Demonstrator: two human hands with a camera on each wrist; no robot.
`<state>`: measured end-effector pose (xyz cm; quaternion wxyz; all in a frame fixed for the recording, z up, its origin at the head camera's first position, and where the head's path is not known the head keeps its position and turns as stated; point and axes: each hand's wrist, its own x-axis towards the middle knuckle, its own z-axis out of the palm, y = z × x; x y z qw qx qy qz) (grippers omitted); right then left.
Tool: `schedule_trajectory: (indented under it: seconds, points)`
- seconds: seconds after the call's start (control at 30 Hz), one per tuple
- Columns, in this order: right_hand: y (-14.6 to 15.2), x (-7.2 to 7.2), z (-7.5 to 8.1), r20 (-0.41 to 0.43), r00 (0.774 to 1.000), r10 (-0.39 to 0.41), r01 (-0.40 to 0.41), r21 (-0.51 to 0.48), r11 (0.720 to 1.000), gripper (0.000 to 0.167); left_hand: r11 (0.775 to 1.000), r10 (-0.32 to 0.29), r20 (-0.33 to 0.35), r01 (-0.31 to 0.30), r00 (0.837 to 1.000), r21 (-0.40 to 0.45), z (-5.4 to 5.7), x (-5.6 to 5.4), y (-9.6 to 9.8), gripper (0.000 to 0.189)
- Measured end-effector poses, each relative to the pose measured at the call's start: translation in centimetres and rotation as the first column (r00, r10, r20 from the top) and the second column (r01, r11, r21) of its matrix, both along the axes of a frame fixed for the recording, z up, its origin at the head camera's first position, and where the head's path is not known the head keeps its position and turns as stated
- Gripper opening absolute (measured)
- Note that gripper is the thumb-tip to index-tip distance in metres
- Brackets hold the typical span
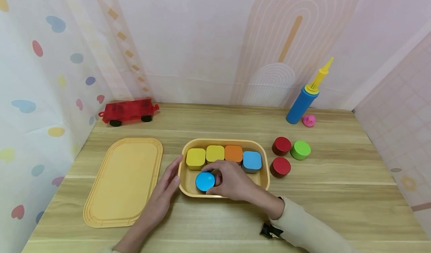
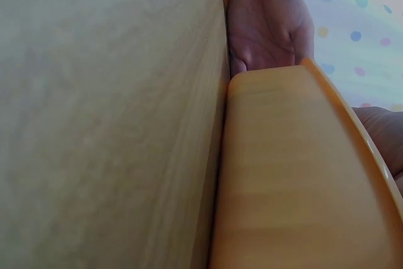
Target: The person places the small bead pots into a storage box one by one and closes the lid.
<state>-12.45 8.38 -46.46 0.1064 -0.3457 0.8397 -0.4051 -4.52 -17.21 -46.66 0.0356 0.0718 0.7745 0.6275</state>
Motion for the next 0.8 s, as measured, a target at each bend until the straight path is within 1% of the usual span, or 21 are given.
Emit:
schedule_trajectory:
  seconds: [0.03, 0.17, 0.23, 0.3, 0.4, 0.5, 0.6, 0.8]
  points:
    - [0.0, -0.1, -0.3, -0.010, 1.000, 0.010, -0.011, -0.004, 1.000, 0.057, 1.000, -0.001, 0.000, 0.001, 1.000, 0.000, 0.0, 0.0, 0.0, 0.054]
    - [-0.1, -0.5, -0.9, 0.032, 0.999, 0.033, -0.032, -0.030, 0.999, 0.058, 1.000, -0.004, 0.001, 0.004, 1.000, 0.000, 0.0, 0.0, 0.0, 0.054]
    - [-0.1, -0.4, -0.7, 0.040, 0.998, 0.042, -0.041, -0.039, 0.998, 0.057, 1.000, -0.005, 0.000, 0.005, 1.000, 0.000, -0.1, 0.0, 0.0, 0.055]
    - [-0.2, -0.1, 0.2, 0.053, 0.998, 0.046, -0.043, -0.049, 0.998, 0.054, 1.000, -0.004, 0.001, 0.004, 1.000, -0.003, -0.1, 0.0, 0.0, 0.055]
    - [-0.3, 0.5, 2.2, 0.085, 0.995, 0.045, -0.040, -0.058, 0.998, 0.048, 1.000, -0.002, 0.001, 0.002, 1.000, -0.007, -0.1, -0.1, 0.0, 0.055]
    - [-0.4, 1.0, 3.7, 0.140, 0.990, 0.032, -0.024, -0.059, 0.998, 0.045, 1.000, -0.003, 0.000, 0.003, 1.000, -0.006, -0.2, -0.1, 0.0, 0.054]
    - [-0.6, 1.2, 4.1, 0.178, 0.984, 0.028, -0.020, -0.050, 0.999, 0.045, 1.000, -0.004, -0.004, 0.004, 1.000, -0.001, -0.2, -0.1, -0.1, 0.054]
    - [-0.7, 1.2, 4.0, 0.211, 0.977, 0.035, -0.027, -0.040, 0.999, 0.043, 1.000, -0.003, 0.003, 0.003, 1.000, 0.000, -0.1, -0.1, -0.1, 0.054]
